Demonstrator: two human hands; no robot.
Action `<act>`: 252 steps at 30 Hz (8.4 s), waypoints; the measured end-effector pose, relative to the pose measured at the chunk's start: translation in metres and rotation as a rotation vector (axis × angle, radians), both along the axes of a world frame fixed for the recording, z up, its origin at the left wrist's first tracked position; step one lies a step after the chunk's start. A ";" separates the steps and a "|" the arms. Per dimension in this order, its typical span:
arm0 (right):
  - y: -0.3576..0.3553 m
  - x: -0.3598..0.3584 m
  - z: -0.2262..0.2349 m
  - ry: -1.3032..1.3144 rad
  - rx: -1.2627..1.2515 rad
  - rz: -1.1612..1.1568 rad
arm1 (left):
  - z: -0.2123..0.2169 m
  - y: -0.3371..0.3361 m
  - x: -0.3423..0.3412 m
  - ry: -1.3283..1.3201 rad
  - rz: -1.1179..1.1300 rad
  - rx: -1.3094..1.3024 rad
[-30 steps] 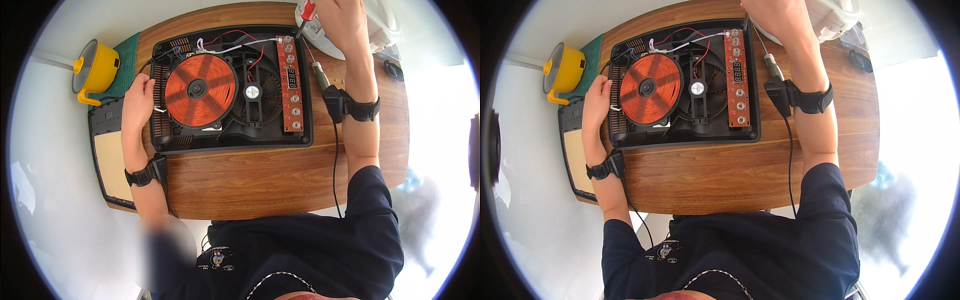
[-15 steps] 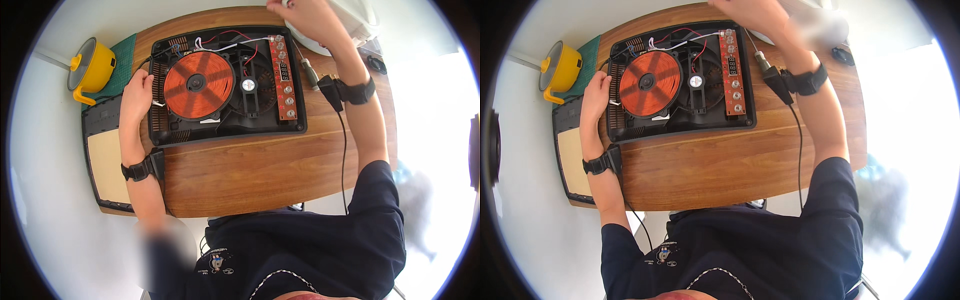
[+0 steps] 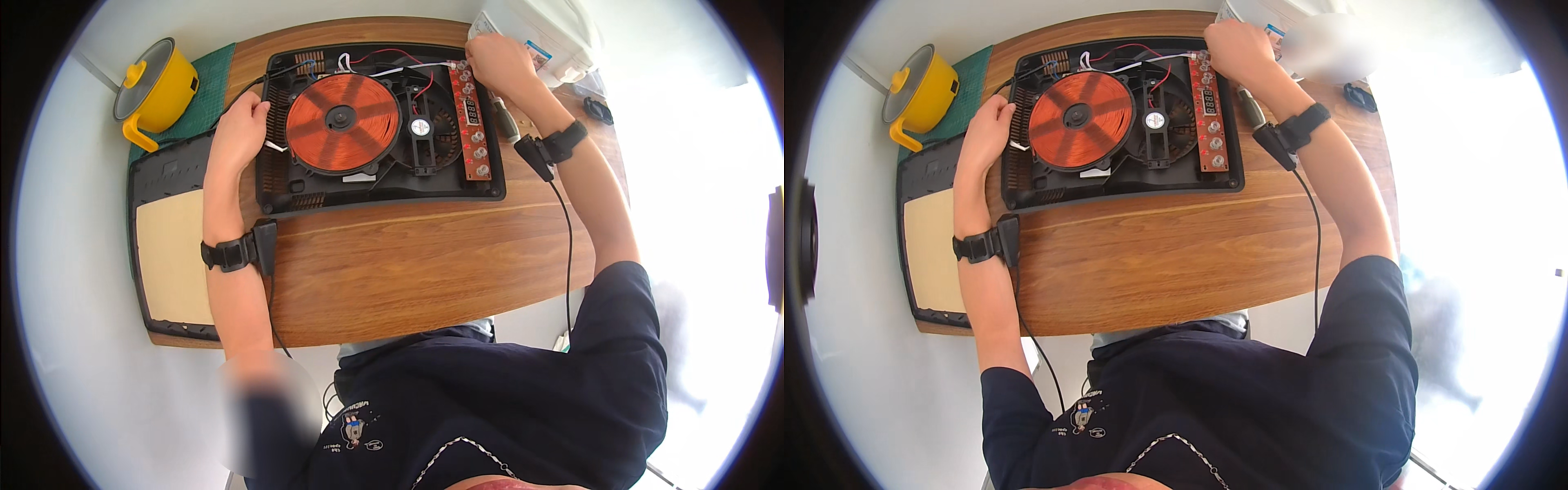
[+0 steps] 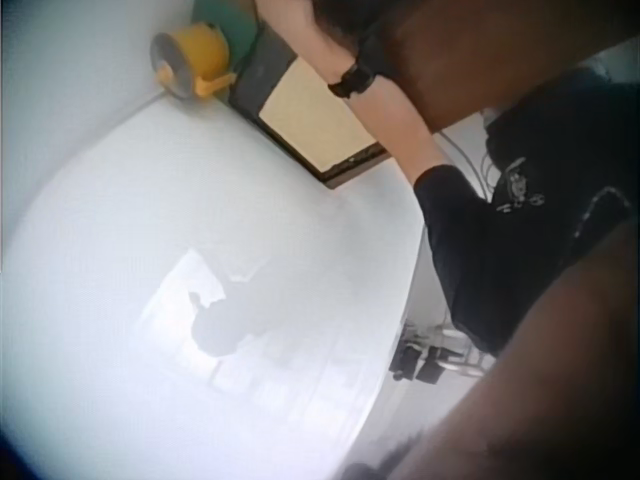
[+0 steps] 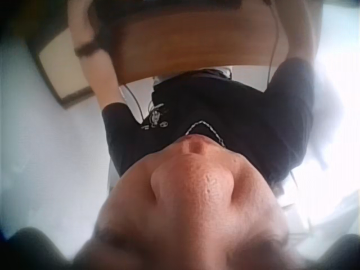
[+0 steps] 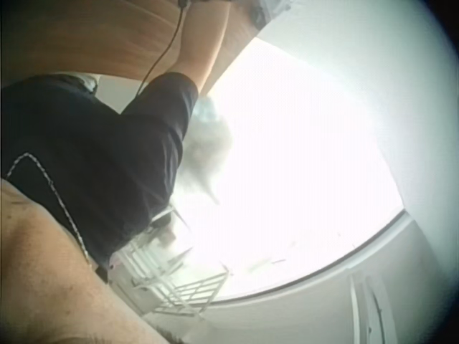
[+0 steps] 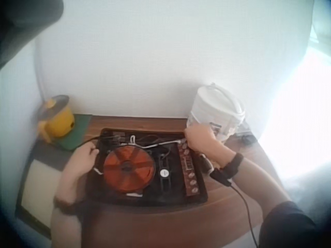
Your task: The person removes the back cover of a small appliance and uses a screwdriver to detach screws and disconnect wires from the internal circuit board and heating element. The person then lifts out the heating coil and circuit board components.
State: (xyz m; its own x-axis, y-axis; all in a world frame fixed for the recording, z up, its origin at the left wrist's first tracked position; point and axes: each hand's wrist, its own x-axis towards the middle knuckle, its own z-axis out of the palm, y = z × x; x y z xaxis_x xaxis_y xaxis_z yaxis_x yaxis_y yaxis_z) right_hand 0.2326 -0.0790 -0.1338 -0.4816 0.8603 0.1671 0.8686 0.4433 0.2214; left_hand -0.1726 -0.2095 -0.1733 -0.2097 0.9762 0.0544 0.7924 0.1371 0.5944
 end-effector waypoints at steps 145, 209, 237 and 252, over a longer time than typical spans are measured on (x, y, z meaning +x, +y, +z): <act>-0.102 0.033 0.040 0.406 -0.361 0.120 | 0.047 -0.031 0.006 -0.266 -0.007 -0.132; 0.153 -0.218 -0.020 0.298 -0.505 0.269 | 0.019 0.167 0.011 0.388 -0.505 -0.135; 0.178 -0.214 0.016 0.638 -0.515 0.225 | 0.013 0.189 0.018 0.468 -0.514 -0.236; 0.143 -0.213 -0.010 0.103 -0.326 0.495 | 0.021 0.165 0.018 0.365 -0.503 -0.173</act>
